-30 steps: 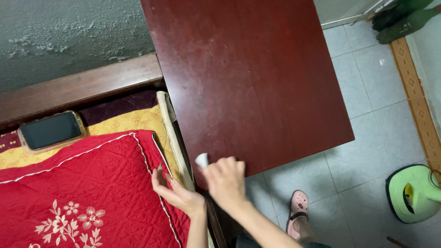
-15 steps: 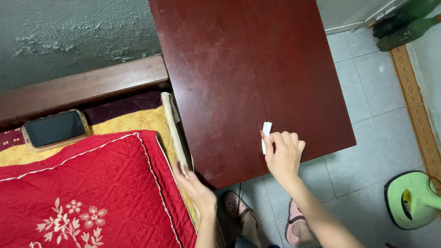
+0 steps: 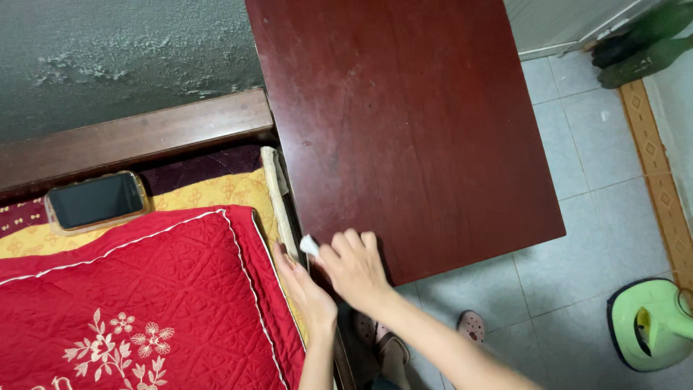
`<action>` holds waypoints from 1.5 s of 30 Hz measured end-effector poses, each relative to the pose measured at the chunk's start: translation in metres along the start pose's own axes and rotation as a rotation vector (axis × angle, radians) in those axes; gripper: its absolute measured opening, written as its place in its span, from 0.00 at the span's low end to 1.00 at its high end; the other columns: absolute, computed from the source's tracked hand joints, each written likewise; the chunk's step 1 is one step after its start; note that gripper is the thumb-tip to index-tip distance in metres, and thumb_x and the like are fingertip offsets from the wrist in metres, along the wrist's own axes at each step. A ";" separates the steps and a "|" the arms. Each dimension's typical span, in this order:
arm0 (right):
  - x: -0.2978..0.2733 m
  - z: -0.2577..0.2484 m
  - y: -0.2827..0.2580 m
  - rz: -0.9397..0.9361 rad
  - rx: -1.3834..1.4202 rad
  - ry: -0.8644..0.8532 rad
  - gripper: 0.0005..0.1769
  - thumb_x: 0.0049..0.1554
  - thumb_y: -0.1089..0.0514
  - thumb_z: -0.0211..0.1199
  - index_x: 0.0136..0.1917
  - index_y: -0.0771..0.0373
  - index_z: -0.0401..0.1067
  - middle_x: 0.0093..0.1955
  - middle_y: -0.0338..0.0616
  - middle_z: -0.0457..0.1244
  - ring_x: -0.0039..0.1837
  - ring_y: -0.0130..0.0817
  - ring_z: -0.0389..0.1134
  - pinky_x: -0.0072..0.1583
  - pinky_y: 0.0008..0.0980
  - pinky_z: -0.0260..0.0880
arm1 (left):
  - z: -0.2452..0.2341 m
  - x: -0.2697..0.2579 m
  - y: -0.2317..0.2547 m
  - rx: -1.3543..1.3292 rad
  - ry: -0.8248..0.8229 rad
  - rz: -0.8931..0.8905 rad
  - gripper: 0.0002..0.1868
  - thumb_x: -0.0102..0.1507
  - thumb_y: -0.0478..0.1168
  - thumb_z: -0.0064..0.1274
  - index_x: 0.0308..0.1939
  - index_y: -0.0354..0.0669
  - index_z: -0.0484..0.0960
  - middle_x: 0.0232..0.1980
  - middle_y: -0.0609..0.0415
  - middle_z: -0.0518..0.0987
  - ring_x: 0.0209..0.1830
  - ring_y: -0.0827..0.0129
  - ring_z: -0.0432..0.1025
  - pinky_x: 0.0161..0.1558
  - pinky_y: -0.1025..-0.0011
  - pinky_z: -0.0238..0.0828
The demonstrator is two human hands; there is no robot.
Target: The person removes packaged items from a wooden drawer, wipes the interior with a white tissue, places the items back, and then wipes the top surface of the drawer unit.
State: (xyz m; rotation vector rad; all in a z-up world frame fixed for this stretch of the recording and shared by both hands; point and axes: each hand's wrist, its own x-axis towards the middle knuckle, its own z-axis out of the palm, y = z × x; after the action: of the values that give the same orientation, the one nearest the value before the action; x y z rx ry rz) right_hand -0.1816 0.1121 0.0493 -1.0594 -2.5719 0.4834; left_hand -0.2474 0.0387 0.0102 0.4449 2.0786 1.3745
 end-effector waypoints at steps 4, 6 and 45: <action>0.052 0.009 0.025 0.055 -0.018 0.059 0.07 0.55 0.55 0.61 0.37 0.57 0.68 0.36 0.41 0.55 0.44 0.41 0.56 0.46 0.42 0.50 | -0.007 0.012 0.017 0.082 0.058 0.021 0.31 0.68 0.45 0.27 0.72 0.31 0.52 0.75 0.37 0.54 0.77 0.49 0.49 0.73 0.60 0.40; 0.069 0.012 0.032 0.101 -0.037 0.089 0.07 0.55 0.55 0.61 0.37 0.57 0.68 0.36 0.41 0.55 0.44 0.41 0.56 0.46 0.42 0.50 | -0.010 0.016 0.022 0.110 0.089 0.067 0.30 0.69 0.44 0.27 0.71 0.31 0.53 0.75 0.37 0.54 0.77 0.48 0.48 0.73 0.60 0.40; 0.002 -0.066 0.142 0.629 -0.441 0.021 0.06 0.57 0.57 0.56 0.41 0.60 0.69 0.40 0.46 0.63 0.48 0.48 0.61 0.47 0.49 0.55 | 0.045 0.020 0.046 0.908 -0.170 0.528 0.30 0.66 0.47 0.35 0.69 0.33 0.59 0.75 0.44 0.56 0.77 0.57 0.46 0.73 0.55 0.39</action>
State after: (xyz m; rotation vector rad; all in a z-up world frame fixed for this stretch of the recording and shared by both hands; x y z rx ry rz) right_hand -0.0685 0.2205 0.0490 -2.0273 -2.3350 0.0255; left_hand -0.2362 0.1015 0.0337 1.5012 2.4338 0.4954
